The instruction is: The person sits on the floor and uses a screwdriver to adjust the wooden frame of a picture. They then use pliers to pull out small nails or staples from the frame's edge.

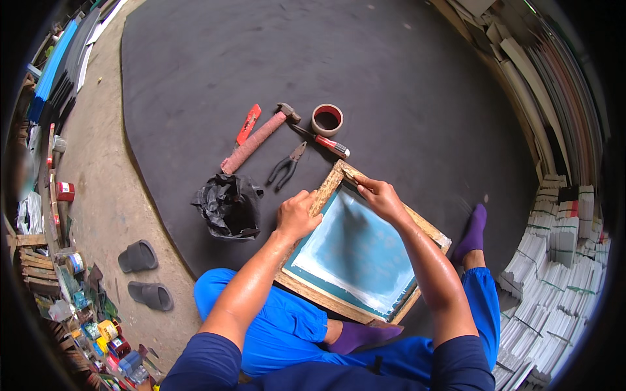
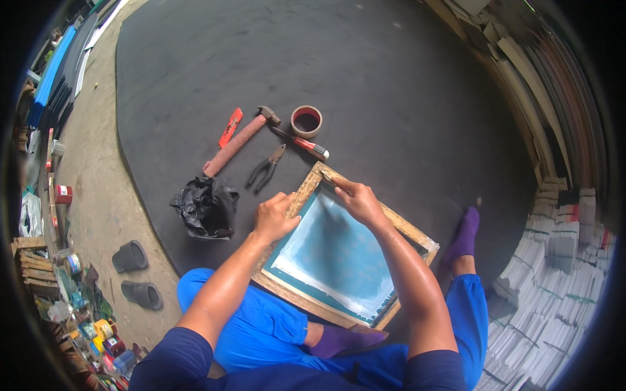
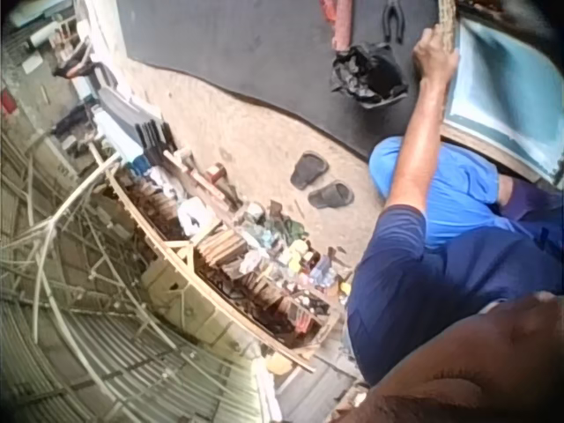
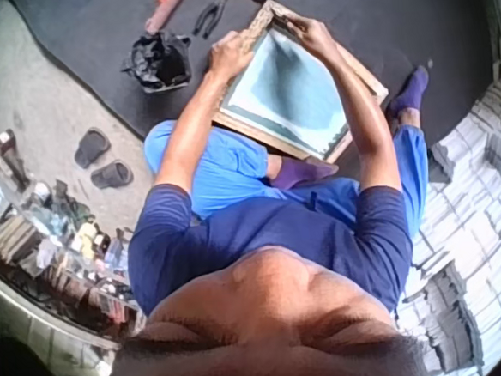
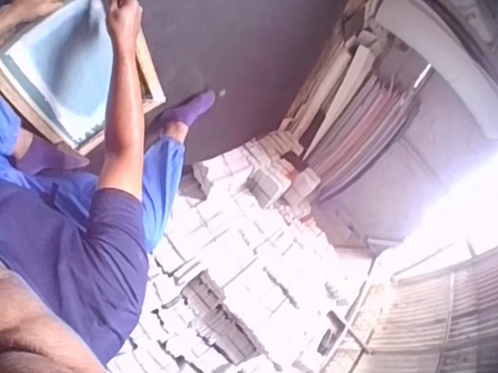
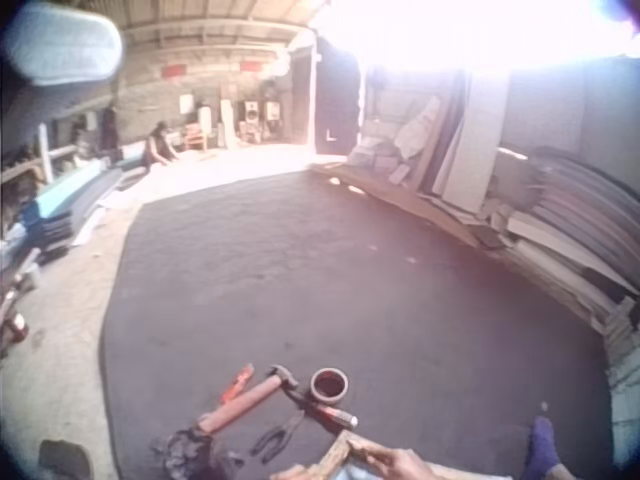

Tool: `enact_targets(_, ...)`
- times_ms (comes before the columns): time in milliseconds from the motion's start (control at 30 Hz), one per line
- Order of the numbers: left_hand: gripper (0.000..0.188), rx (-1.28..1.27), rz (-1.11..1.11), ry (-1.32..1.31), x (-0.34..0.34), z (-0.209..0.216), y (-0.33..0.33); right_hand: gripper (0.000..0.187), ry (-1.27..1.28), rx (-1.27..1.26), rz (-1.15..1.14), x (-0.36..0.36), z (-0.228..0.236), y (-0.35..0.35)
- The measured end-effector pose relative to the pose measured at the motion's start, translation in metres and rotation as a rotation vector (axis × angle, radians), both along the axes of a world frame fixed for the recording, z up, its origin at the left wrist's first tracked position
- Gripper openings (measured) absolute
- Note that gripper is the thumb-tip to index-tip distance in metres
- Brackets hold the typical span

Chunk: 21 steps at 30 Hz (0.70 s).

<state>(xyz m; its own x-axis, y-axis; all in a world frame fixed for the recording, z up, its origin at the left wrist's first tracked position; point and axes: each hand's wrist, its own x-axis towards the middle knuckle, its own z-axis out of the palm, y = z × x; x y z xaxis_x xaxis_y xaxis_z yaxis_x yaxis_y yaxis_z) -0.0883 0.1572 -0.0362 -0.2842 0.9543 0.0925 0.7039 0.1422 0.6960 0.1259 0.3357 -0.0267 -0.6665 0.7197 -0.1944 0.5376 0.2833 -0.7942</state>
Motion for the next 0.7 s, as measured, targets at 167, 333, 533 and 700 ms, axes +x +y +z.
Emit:
enact_targets(167, 0.06, -0.023, 0.017, 0.0, -0.005, -0.004, -0.008, 0.038, -0.082, -0.95, -0.325, -0.026, 0.063, -0.001)
enact_targets(333, 0.057, -0.019, -0.005, -0.03, -0.002, -0.001, -0.005, 0.037, -0.172, -0.465, -0.225, -0.022, 0.061, -0.02)
enact_targets(533, 0.057, -0.017, -0.003, -0.024, -0.003, -0.004, -0.005, 0.035, -0.34, 0.147, -0.088, -0.025, 0.07, -0.04)
enact_targets(700, 0.058, -0.028, 0.003, -0.025, -0.002, -0.003, -0.004, 0.034, -0.432, 0.179, -0.065, -0.029, 0.079, -0.04)
